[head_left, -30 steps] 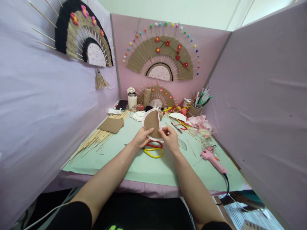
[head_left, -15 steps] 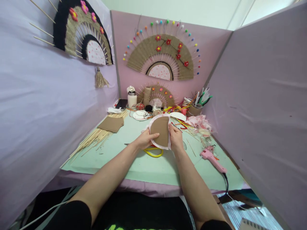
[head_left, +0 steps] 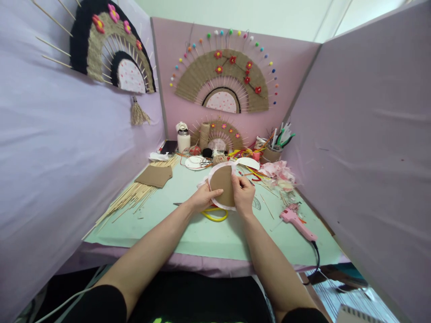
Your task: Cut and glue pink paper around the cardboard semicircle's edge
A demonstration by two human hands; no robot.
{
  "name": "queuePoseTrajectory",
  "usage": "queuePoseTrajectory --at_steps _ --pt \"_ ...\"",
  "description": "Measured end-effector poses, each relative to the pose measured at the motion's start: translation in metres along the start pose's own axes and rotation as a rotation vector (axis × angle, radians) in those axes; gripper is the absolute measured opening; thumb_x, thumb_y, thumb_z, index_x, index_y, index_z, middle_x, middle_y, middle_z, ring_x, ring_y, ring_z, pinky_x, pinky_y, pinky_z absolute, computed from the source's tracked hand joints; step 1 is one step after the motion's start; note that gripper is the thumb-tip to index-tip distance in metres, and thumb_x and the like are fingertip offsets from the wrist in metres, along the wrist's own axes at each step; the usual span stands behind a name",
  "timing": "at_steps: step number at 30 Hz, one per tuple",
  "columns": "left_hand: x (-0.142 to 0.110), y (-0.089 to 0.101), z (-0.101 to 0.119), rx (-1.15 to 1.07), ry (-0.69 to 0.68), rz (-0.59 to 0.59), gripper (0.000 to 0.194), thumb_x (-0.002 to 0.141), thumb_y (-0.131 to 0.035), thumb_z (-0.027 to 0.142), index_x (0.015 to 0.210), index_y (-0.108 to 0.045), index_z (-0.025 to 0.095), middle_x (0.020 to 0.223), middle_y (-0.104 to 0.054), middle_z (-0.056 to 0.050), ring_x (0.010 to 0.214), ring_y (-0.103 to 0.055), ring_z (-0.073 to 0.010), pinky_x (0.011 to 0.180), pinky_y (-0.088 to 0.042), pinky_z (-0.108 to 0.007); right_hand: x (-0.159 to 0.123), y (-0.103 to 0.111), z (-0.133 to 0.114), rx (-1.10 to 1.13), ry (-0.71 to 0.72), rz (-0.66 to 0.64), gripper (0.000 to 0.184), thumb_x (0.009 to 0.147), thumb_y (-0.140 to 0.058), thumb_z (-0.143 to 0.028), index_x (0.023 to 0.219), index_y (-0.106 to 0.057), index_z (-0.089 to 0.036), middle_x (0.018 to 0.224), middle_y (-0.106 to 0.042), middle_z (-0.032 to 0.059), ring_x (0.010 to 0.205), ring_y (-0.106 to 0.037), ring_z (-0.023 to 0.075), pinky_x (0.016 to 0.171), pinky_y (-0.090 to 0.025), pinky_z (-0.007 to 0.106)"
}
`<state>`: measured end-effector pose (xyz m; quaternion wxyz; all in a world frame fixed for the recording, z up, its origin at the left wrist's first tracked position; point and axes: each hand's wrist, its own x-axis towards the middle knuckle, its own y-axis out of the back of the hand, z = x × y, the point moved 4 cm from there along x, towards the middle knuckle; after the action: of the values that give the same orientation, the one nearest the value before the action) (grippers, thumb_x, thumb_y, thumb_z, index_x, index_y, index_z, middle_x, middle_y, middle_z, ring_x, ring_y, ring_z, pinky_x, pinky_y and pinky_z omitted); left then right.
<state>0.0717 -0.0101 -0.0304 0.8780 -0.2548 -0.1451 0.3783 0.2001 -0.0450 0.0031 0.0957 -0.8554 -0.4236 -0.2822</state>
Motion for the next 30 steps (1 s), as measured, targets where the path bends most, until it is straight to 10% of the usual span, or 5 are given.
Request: queuePoseTrajectory --at_steps 22,30 --pt "-0.002 0.002 0.012 0.043 -0.006 0.036 0.059 0.066 -0.072 0.019 0.122 -0.052 0.018 0.115 -0.064 -0.011 0.102 -0.061 -0.0255 0.09 -0.045 -0.041 0.008 -0.004 0.016 0.23 -0.22 -0.152 0.037 0.072 -0.059 -0.049 0.081 -0.067 -0.014 0.079 -0.066 0.0043 0.07 -0.056 0.0168 0.062 -0.045 0.027" --pt "-0.011 0.016 0.039 -0.03 0.103 0.076 0.04 0.075 -0.059 0.044 0.101 -0.067 0.013 0.095 -0.071 -0.011 0.088 -0.066 -0.0251 0.078 -0.049 -0.032 -0.001 -0.014 0.006 0.217 -0.243 -0.418 0.032 0.071 -0.062 -0.047 0.078 -0.069 -0.016 0.074 -0.067 0.0039 0.065 -0.057 0.0174 0.056 -0.043 0.026"
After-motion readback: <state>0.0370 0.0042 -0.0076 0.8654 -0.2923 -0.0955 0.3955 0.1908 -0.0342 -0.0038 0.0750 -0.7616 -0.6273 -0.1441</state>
